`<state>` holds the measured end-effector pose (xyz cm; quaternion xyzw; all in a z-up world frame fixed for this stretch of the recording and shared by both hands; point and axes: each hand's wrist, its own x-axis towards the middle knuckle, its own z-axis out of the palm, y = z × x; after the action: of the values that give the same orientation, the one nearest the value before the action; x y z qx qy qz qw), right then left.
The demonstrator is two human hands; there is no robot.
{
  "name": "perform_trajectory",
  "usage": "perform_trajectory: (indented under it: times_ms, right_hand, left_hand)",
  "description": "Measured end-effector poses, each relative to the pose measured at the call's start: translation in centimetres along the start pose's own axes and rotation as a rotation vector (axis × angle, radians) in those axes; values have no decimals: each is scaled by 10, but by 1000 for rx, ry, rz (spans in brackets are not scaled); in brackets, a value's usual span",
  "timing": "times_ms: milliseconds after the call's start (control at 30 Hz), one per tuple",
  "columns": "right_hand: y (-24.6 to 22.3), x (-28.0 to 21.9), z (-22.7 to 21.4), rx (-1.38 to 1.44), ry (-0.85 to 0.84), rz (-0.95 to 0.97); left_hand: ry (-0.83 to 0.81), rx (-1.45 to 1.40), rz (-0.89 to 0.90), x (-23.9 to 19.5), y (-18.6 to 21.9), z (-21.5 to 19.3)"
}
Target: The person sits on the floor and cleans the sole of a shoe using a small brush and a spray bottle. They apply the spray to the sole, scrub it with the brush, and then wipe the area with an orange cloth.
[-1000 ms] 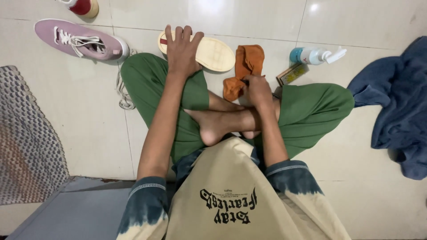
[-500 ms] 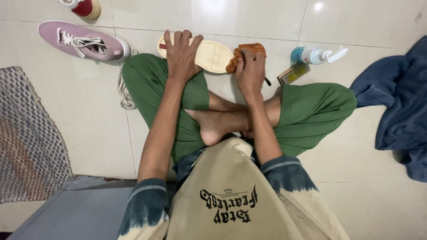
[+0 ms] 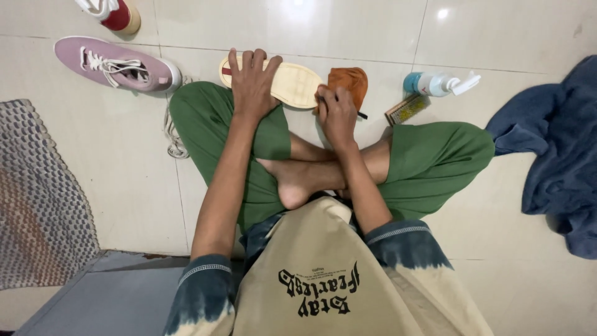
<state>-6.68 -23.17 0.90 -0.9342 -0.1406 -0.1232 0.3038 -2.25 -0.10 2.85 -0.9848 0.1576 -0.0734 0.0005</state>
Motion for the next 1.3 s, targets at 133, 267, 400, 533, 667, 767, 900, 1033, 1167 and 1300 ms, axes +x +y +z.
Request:
perform_trajectory:
  times_ms: [133,267,400,533,667,767,900,1033,1167,1300]
  right_hand:
    - [8,-8,-12,5,-123,-1]
    - [13,-3,-20,70,-150,50]
    - [6,19,-13,63,29,20]
    - [4,17,-1,107,38,-37]
    - [14,-10,4,7,-29,-20]
    - [17,-15,-1,19,-101,49]
    - [14,-8,-20,115,-257,173]
    - [20,4,-18,59,-170,185]
    - [15,15,-5,93,-36,76]
    - [25,-17,17,-6,12,46]
  left_hand:
    - [11,-2,5,-2,0,3]
    - [29,-28,0,-3,2,-1]
    - [3,-6,-9,-2,2,1]
    - [-7,15,-12,0,3,-3]
    - [-26,-27,0,-1,1,-3]
    - [45,-45,5,3,1,-6]
    - [36,-2,-3,1,3,-4]
    - [33,-25,-8,0,2,-5]
    - [41,-28,3,1,3,-6]
    - [1,-15,-4,1,2,-6]
